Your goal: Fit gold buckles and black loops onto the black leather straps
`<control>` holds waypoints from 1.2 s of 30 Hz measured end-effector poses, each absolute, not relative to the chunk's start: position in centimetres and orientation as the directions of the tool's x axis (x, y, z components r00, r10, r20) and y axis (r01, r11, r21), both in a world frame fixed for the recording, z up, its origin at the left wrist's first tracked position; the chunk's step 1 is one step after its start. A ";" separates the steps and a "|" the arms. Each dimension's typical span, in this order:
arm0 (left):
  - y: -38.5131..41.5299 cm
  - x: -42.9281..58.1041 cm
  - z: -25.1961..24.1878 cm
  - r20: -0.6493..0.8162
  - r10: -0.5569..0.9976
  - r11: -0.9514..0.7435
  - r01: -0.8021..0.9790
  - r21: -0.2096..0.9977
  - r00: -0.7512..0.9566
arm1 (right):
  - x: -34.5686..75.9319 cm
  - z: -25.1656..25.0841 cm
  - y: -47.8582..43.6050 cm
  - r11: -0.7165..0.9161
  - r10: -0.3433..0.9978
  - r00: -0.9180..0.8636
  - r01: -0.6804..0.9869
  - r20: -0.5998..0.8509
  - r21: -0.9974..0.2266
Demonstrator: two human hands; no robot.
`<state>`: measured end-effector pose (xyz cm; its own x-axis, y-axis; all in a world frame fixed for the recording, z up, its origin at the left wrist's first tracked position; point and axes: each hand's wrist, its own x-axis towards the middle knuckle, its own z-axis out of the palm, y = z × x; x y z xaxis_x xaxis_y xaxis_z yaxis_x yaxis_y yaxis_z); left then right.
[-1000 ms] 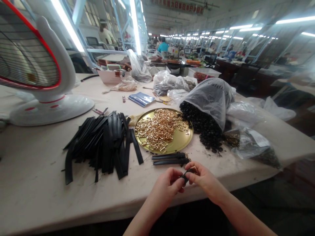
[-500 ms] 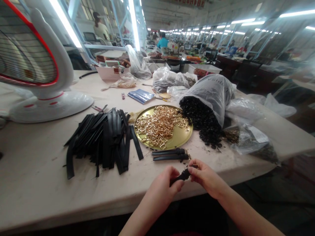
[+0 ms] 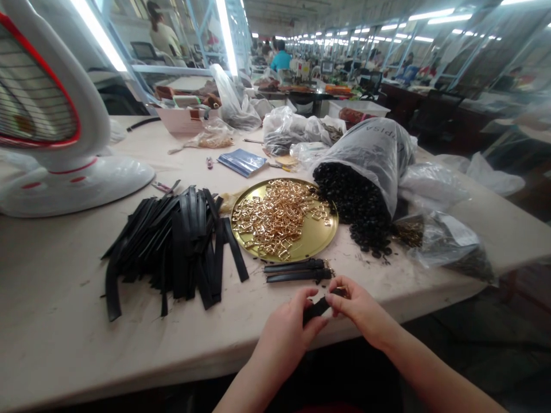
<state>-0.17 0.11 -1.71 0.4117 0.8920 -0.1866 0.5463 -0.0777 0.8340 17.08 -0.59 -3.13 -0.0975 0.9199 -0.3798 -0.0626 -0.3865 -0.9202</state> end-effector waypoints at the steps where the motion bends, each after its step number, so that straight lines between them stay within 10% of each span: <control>1: 0.2 -0.1 -1.7 -0.207 0.886 -0.056 0.540 0.840 0.414 | 17.0 -3.0 -0.5 -0.383 0.919 -0.111 -0.028 -0.378 -0.923; 20: 1.3 0.6 -3.5 -0.552 0.703 0.616 0.004 0.788 0.448 | 16.4 -3.0 -0.4 -0.297 0.948 -0.057 0.204 -0.314 -0.933; 36: -0.3 -0.8 -3.6 -0.395 0.773 0.285 0.285 0.915 0.497 | 18.4 -2.5 -1.2 -0.274 0.905 -0.270 0.219 -0.328 -0.936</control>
